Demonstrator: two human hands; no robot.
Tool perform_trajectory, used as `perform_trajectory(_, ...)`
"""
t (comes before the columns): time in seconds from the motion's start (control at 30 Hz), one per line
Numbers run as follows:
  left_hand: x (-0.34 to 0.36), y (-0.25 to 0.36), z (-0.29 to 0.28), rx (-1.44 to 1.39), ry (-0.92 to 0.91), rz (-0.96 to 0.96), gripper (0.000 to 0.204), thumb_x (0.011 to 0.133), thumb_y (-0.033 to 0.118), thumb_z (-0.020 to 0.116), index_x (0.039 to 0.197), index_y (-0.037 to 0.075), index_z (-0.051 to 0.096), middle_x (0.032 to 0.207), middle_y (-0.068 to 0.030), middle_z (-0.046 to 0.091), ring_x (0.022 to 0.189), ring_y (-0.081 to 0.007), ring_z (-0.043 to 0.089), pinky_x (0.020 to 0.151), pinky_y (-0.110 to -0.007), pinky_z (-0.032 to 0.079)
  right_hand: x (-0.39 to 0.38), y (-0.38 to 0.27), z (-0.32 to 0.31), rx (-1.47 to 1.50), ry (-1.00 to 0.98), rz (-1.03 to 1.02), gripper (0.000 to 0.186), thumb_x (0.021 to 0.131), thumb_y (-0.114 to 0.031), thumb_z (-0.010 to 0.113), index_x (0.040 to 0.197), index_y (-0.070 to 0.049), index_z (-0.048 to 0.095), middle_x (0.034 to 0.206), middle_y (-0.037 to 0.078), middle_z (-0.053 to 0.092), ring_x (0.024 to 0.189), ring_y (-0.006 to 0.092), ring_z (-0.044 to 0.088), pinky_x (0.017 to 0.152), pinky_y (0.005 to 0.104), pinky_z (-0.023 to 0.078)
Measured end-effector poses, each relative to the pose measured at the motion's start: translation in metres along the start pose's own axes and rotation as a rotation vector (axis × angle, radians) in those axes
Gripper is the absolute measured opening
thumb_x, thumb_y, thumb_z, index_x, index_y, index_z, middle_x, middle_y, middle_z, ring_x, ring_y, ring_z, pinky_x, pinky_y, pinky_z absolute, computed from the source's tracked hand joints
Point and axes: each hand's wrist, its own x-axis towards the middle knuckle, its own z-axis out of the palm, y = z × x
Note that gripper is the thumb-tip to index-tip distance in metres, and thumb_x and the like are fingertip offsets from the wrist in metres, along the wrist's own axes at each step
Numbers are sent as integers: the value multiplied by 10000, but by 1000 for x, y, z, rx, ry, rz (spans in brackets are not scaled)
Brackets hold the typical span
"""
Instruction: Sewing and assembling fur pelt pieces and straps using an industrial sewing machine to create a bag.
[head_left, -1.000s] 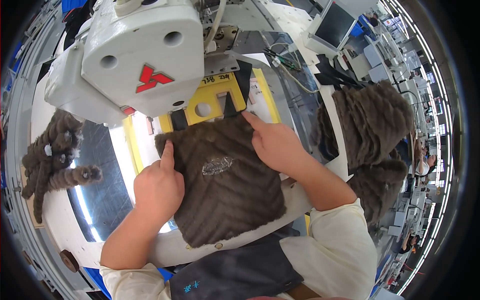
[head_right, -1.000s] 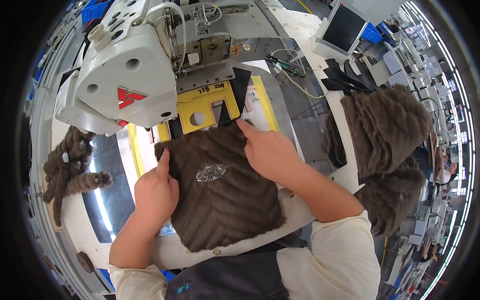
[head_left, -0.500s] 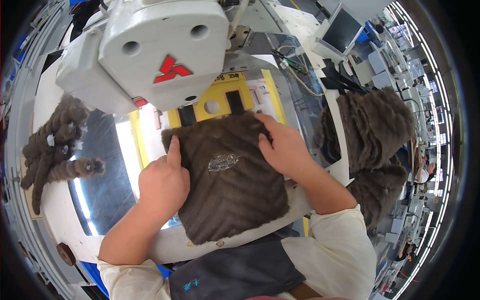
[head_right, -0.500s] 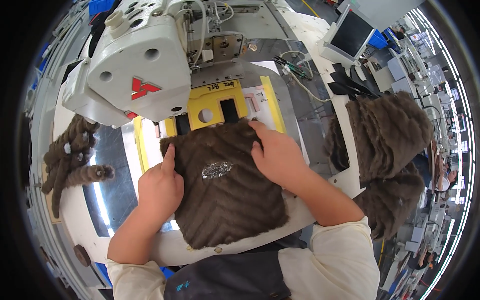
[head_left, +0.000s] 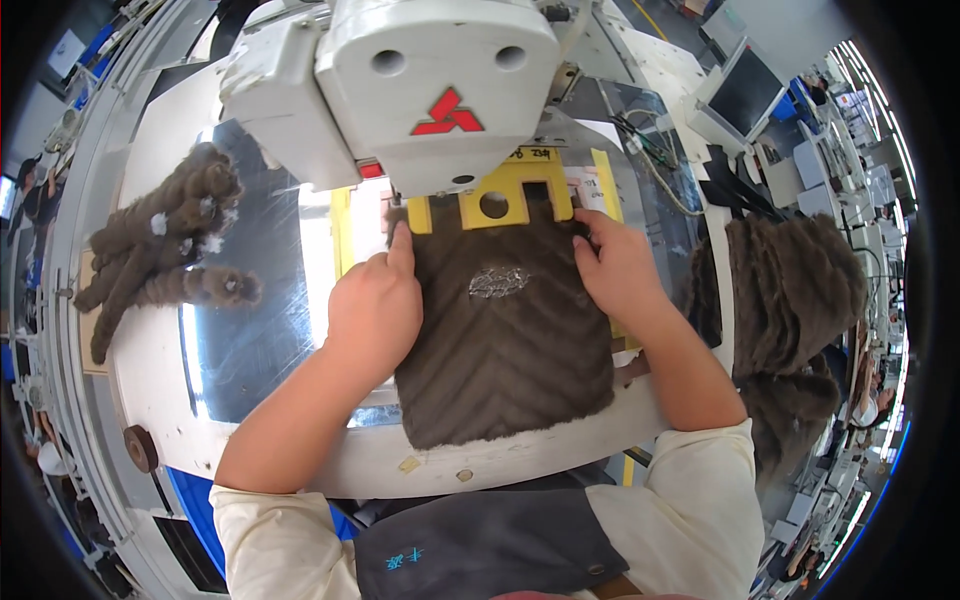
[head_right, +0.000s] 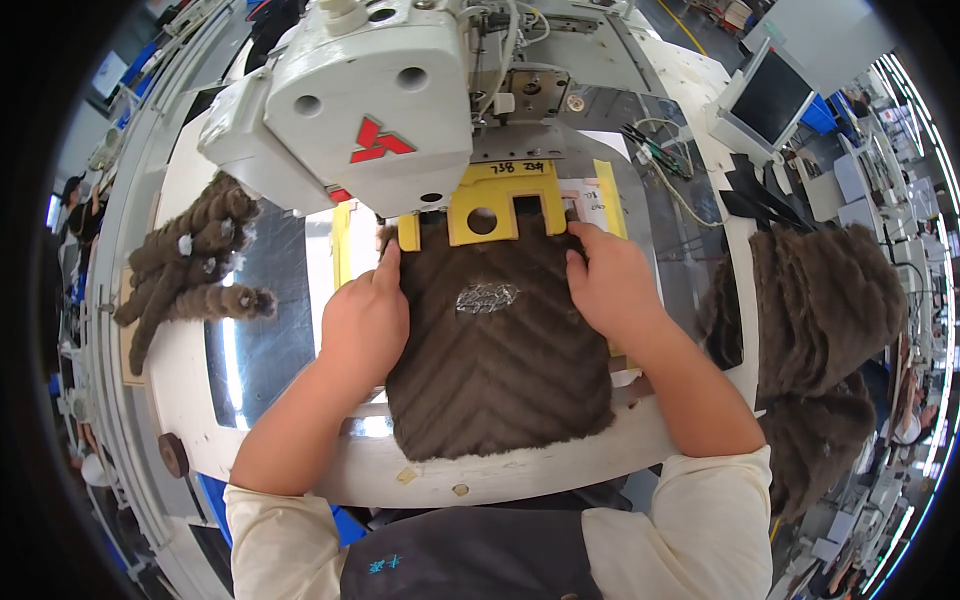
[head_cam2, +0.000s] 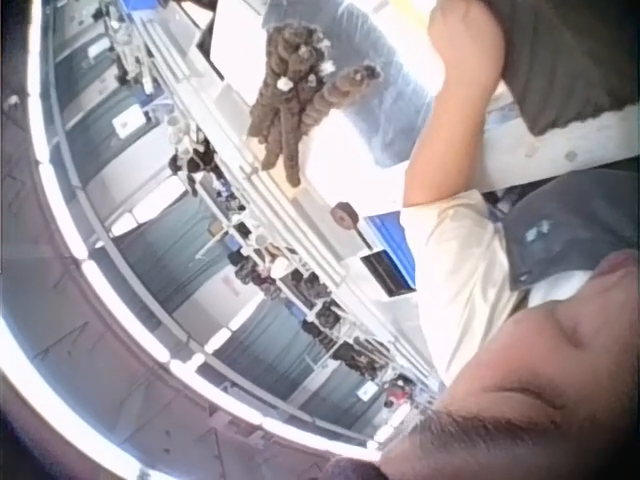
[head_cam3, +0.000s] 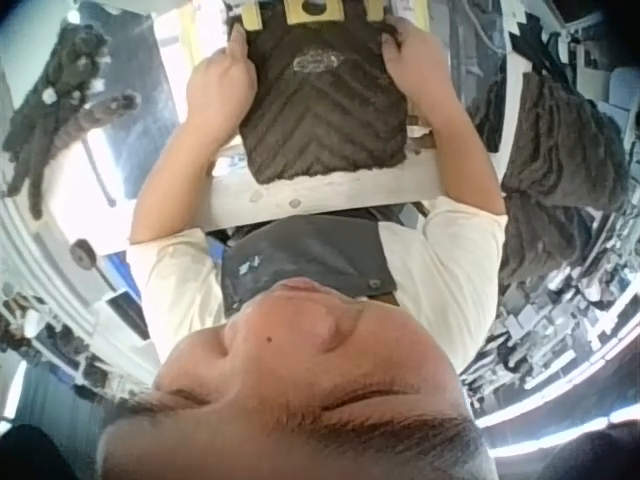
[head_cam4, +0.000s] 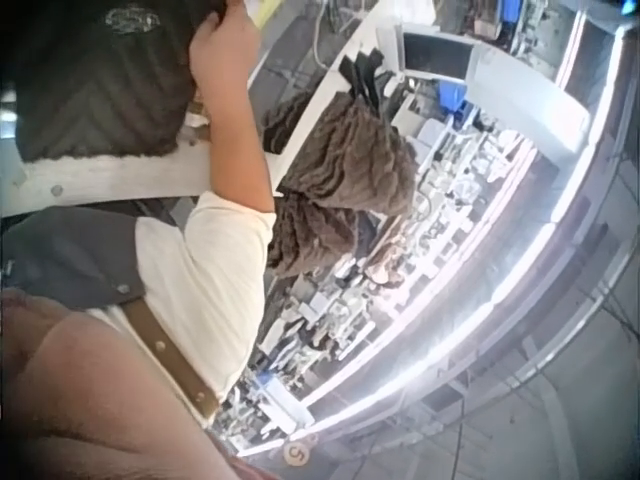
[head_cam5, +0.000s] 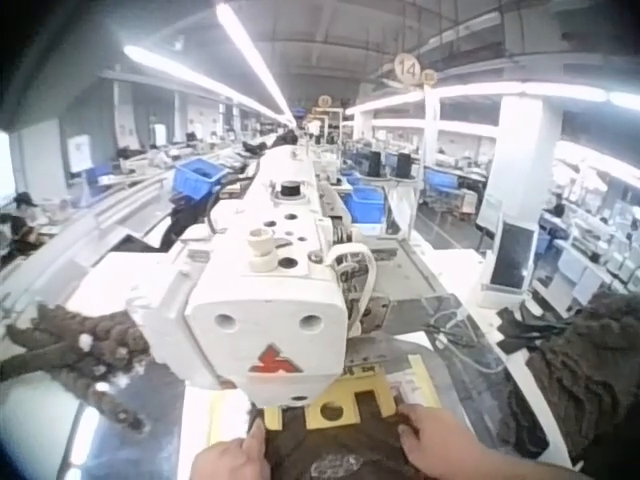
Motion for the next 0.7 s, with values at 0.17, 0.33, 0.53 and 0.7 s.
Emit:
perform_trajectory(0.17,9,0,-5,-27,-71,-20,517,901,69,603,1401,-62,572,776,-206,704,719,-382,694,694,-491,563,7,2,0,7,-20,20,331,947,-143,646,1248,-10,690,1035,253,736,979,448,699,892,505,556)
perform_trajectory(0.33,19,-5,0,-12,-65,-23,502,914,67,580,1389,-94,563,772,-218,702,716,-388,695,697,-494,565,22,3,-3,18,-18,-32,337,925,-115,660,1242,-3,689,990,255,737,957,445,704,869,503,559)
perform_trajectory(0.53,28,-7,-1,-22,-72,-22,481,920,59,562,1367,-117,558,742,-227,693,715,-394,702,688,-495,569,31,3,-9,30,-74,-26,363,907,-82,660,1258,6,677,896,250,725,879,443,703,801,488,555)
perform_trajectory(0.7,34,3,-13,-46,-132,-96,514,893,30,529,1373,-151,496,764,-230,687,711,-394,706,642,-494,573,29,-7,-15,84,-112,90,444,900,-59,654,1341,-13,637,798,229,676,781,431,674,731,489,521)
